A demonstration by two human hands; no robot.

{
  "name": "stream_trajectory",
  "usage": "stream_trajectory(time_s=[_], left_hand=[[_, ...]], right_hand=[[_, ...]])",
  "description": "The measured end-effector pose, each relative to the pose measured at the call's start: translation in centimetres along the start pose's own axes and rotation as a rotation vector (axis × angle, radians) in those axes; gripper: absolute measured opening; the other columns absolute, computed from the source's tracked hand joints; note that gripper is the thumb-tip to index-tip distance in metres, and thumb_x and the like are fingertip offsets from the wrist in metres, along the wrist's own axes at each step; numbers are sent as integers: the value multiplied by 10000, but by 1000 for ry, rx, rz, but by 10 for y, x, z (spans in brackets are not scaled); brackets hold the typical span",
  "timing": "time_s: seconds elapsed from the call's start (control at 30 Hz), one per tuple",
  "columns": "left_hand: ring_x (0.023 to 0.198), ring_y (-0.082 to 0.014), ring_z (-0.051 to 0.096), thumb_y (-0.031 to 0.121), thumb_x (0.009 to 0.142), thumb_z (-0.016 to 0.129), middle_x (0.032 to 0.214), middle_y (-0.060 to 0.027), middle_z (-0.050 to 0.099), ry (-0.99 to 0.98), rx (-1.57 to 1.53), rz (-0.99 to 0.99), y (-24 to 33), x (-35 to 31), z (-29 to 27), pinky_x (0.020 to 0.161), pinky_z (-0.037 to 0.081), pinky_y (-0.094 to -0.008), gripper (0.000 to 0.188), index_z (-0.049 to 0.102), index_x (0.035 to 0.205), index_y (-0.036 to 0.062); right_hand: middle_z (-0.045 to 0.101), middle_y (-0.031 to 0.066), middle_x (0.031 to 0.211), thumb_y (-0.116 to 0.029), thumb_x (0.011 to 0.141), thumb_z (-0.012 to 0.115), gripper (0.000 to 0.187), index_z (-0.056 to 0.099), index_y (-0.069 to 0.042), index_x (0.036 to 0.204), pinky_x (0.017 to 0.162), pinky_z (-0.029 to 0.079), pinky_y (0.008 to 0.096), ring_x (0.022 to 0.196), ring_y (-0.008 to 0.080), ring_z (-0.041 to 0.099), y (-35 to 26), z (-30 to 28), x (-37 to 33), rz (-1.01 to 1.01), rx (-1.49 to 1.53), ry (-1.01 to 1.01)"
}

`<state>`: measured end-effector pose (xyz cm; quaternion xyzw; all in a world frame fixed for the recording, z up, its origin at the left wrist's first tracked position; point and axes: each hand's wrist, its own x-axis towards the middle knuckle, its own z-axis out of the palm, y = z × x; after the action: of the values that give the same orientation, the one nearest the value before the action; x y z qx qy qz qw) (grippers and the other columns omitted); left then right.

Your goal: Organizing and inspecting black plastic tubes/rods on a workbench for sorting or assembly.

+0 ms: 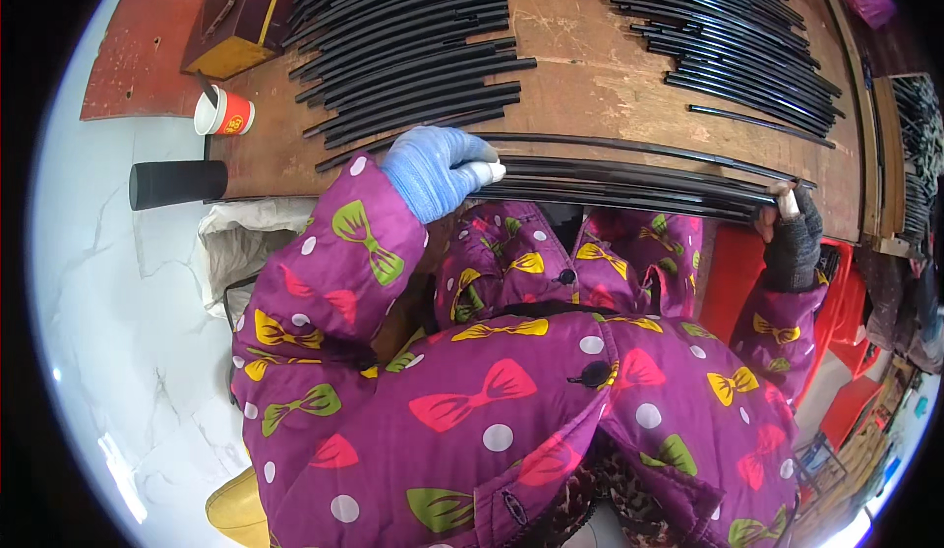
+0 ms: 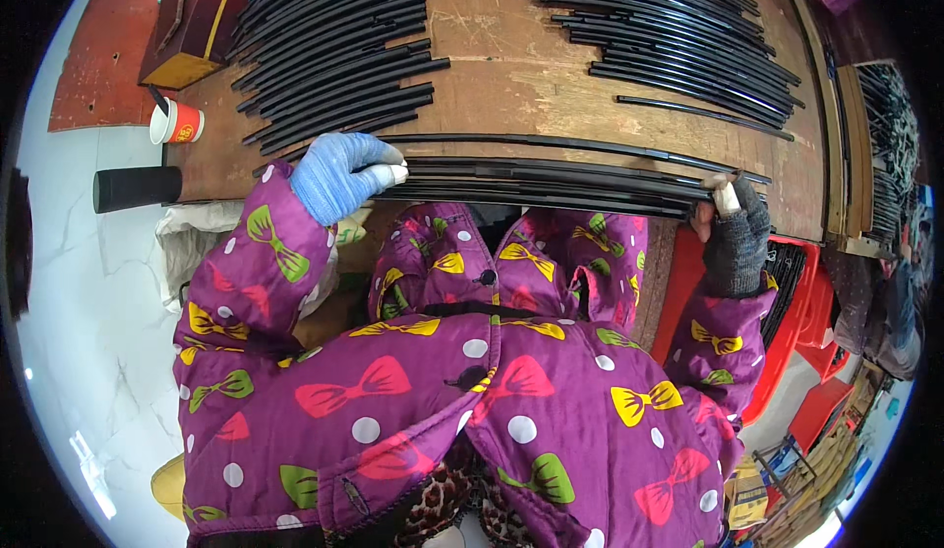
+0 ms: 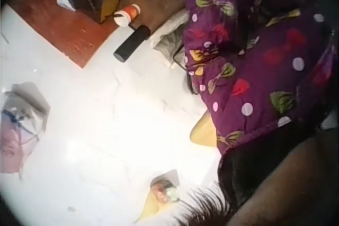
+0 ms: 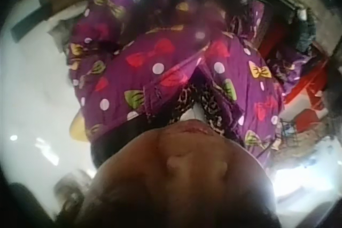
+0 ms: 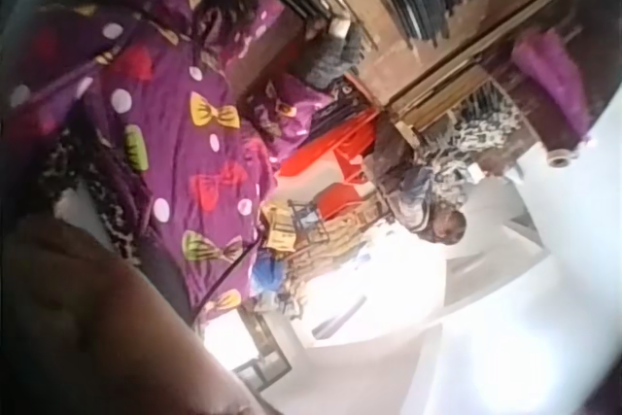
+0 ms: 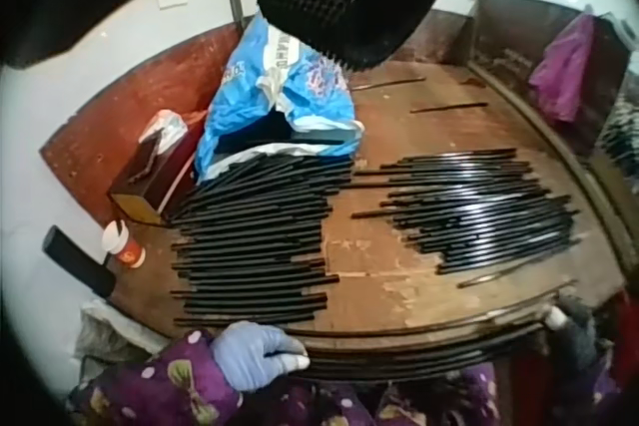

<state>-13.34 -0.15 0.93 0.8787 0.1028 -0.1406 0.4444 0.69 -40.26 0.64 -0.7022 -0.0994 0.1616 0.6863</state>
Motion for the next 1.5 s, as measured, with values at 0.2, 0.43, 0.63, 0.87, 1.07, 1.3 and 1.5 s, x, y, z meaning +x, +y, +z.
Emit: stream_trajectory(time_s=[0.2, 0.43, 0.63, 0.87, 1.07, 1.3, 1.5], left_hand=[[723, -128, 610, 60, 778, 637, 814, -100, 660, -100, -226, -137, -10, 3, -2, 663, 497, -255, 189, 637, 933, -49], [632, -98, 566, 40, 765, 632, 757, -89, 645, 43, -275, -149, 5, -2, 2, 593, 475, -232, 180, 634, 906, -72], [555, -76, 540, 65, 741, 654, 690, -69, 641, 56, -387, -228, -2, -12, -17, 512, 437, -218, 162, 666, 863, -40], [453, -50, 459, 58, 738, 635, 610, -49, 602, 87, -336, -213, -4, -7, -10, 413, 337, -189, 153, 661, 865, -24], [683, -112, 563, 39, 740, 660, 755, -53, 601, 115, -189, -82, -17, -4, -1, 624, 443, -227, 117, 672, 846, -10], [739, -148, 564, -3, 739, 652, 837, -58, 562, 379, -19, 81, -27, 1, 0, 655, 453, -240, 89, 650, 827, -13], [849, -238, 588, 164, 756, 658, 959, -101, 586, 481, 483, 96, -40, 6, -10, 731, 479, -306, 204, 640, 937, 71]], right_hand=[[506, 32, 616, -277, 858, 554, 278, 566, -21, 965, 473, 348, 243, 496, 108, 433, 7, -9, -6, 28, 5, 27], [509, 36, 634, -247, 840, 571, 260, 560, -24, 972, 510, 363, 245, 525, 116, 445, 4, -13, -5, 37, -32, 38], [479, 24, 649, -143, 843, 548, 197, 534, -16, 993, 511, 344, 253, 534, 108, 414, 4, -99, -3, 119, -37, 296], [475, 25, 642, -75, 853, 476, 187, 527, 6, 1014, 555, 360, 265, 558, 118, 430, 6, -183, -7, 61, 35, 318], [581, 59, 663, -134, 816, 552, 148, 588, -12, 891, 461, 384, 274, 532, 122, 509, 5, -178, 11, 244, -735, 453], [604, 141, 879, -93, 760, 572, 227, 585, -94, 987, 725, 458, 367, 834, 328, 585, -16, -61, 55, -190, -1293, 118], [561, 139, 1023, -108, 736, 573, 282, 569, -119, 1017, 818, 414, 432, 986, 319, 524, -13, -9, 97, -231, -1740, -100]])
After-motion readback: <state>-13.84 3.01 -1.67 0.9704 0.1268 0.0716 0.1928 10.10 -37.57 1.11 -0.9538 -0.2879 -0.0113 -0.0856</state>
